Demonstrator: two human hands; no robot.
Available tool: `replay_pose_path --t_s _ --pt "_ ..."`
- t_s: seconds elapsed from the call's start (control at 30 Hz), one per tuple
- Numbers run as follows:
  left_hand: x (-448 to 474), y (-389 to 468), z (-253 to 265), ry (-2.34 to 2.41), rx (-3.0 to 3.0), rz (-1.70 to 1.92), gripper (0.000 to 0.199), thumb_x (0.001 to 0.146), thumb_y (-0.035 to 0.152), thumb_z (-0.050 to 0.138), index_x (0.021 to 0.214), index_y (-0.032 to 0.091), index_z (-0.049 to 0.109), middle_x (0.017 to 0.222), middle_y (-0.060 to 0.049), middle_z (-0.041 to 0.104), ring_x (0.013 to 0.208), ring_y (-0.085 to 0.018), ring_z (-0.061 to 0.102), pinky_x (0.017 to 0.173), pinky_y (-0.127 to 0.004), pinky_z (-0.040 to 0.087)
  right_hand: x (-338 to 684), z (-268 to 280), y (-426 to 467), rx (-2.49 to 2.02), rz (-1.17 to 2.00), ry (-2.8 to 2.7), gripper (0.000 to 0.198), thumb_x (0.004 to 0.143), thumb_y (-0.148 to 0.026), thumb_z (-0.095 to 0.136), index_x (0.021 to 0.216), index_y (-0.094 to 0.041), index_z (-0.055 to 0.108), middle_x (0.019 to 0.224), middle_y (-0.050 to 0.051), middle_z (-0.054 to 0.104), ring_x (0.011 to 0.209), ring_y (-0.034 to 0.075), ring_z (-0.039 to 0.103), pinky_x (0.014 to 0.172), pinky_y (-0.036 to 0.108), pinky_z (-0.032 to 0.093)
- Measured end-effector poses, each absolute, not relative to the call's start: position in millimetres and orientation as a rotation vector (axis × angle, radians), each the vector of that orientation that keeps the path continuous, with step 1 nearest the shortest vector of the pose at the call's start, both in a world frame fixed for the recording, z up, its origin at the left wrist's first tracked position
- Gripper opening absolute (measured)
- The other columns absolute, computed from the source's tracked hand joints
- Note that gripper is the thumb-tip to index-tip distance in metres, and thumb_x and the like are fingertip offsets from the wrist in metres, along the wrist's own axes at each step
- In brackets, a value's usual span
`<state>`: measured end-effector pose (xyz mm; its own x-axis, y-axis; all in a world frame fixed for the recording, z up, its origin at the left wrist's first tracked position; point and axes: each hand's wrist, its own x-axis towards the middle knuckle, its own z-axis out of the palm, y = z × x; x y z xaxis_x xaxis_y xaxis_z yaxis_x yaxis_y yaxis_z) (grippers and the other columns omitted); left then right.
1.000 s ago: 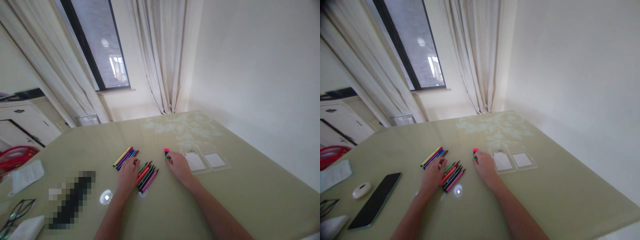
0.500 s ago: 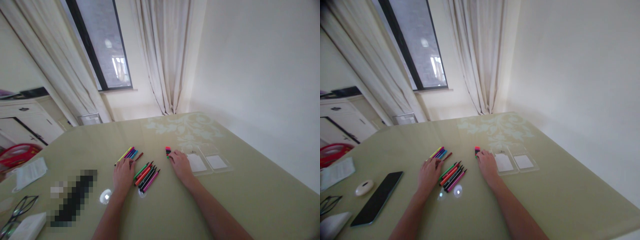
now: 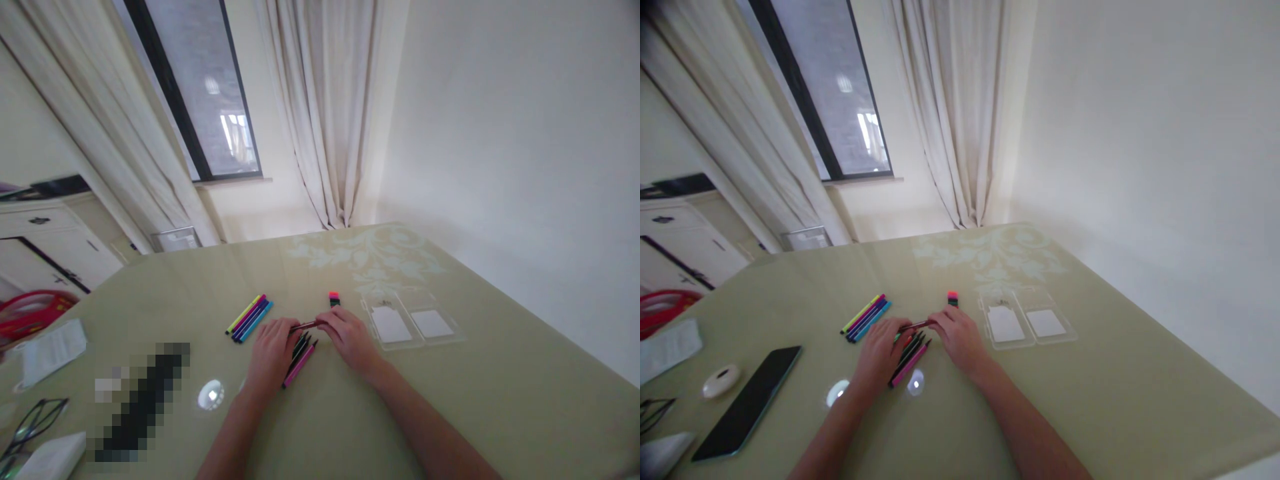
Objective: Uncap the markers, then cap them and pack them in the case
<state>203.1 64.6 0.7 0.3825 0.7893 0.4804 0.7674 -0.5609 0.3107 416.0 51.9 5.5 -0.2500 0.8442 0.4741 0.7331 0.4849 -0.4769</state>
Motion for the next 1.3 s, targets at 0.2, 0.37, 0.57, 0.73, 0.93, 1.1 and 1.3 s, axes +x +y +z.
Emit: replay_pose_path --t_s 0.2,0.37,0.57,0.73,0.93,1.1,1.3 --pt "211 56 -3 1.452 2.554 0.743 0.020 0.103 0.042 0.054 0.097 0.025 0.064 0.092 -0.003 0.074 0.084 -0.021 0.070 0.074 -0.031 0.048 407 -2 49 -1.165 0.102 -2.247 0.019 0.101 -0.020 0.062 0.114 -0.024 0.075 0.100 0.005 0.073 0.096 0.019 0.066 0.088 0.030 0.051" --pt "211 56 6 1.694 2.414 0.443 0.026 0.100 0.053 0.056 0.099 0.029 0.066 0.084 -0.001 0.078 0.077 -0.022 0.073 0.062 -0.028 0.040 407 -3 49 -1.138 0.080 -2.225 0.016 0.101 -0.024 0.064 0.110 -0.027 0.076 0.096 0.004 0.075 0.093 0.020 0.067 0.087 0.031 0.050" --pt "188 67 16 1.976 2.229 0.482 0.045 0.095 0.068 0.054 0.104 0.026 0.065 0.077 -0.001 0.073 0.076 -0.025 0.073 0.062 -0.029 0.042 432 5 60 -1.299 0.094 -1.962 0.021 0.104 -0.030 0.057 0.106 -0.027 0.078 0.100 0.005 0.075 0.096 0.022 0.068 0.089 0.035 0.052" --pt "175 76 1 1.950 2.177 0.653 0.039 0.105 0.050 0.043 0.125 0.020 0.057 0.104 -0.008 0.075 0.098 -0.026 0.072 0.081 -0.036 0.052 449 2 69 -1.535 0.082 -1.744 0.028 0.103 -0.023 0.051 0.115 -0.023 0.076 0.101 0.008 0.068 0.090 0.022 0.066 0.082 0.033 0.053" --pt "175 80 -7 1.914 2.166 0.673 0.033 0.106 0.043 0.043 0.123 0.021 0.059 0.095 -0.004 0.074 0.095 -0.023 0.072 0.083 -0.034 0.054 448 -3 70 -1.683 0.138 -1.880 0.025 0.099 -0.013 0.052 0.112 -0.020 0.073 0.107 0.009 0.069 0.099 0.022 0.065 0.088 0.031 0.050" --pt "160 85 -7 2.149 2.153 0.711 0.026 0.104 0.033 0.044 0.112 0.020 0.065 0.110 -0.009 0.072 0.107 -0.027 0.066 0.095 -0.039 0.050 452 5 70 -1.851 0.040 -1.881 0.023 0.098 -0.010 0.052 0.103 -0.021 0.072 0.106 0.009 0.072 0.102 0.024 0.063 0.091 0.033 0.045" --pt "143 87 -10 2.400 2.124 0.537 0.027 0.102 0.034 0.049 0.116 0.019 0.066 0.115 -0.011 0.068 0.107 -0.031 0.062 0.093 -0.042 0.049 455 7 70 -1.920 0.007 -1.902 0.023 0.098 -0.013 0.054 0.105 -0.021 0.074 0.108 0.008 0.074 0.105 0.025 0.063 0.090 0.034 0.040"
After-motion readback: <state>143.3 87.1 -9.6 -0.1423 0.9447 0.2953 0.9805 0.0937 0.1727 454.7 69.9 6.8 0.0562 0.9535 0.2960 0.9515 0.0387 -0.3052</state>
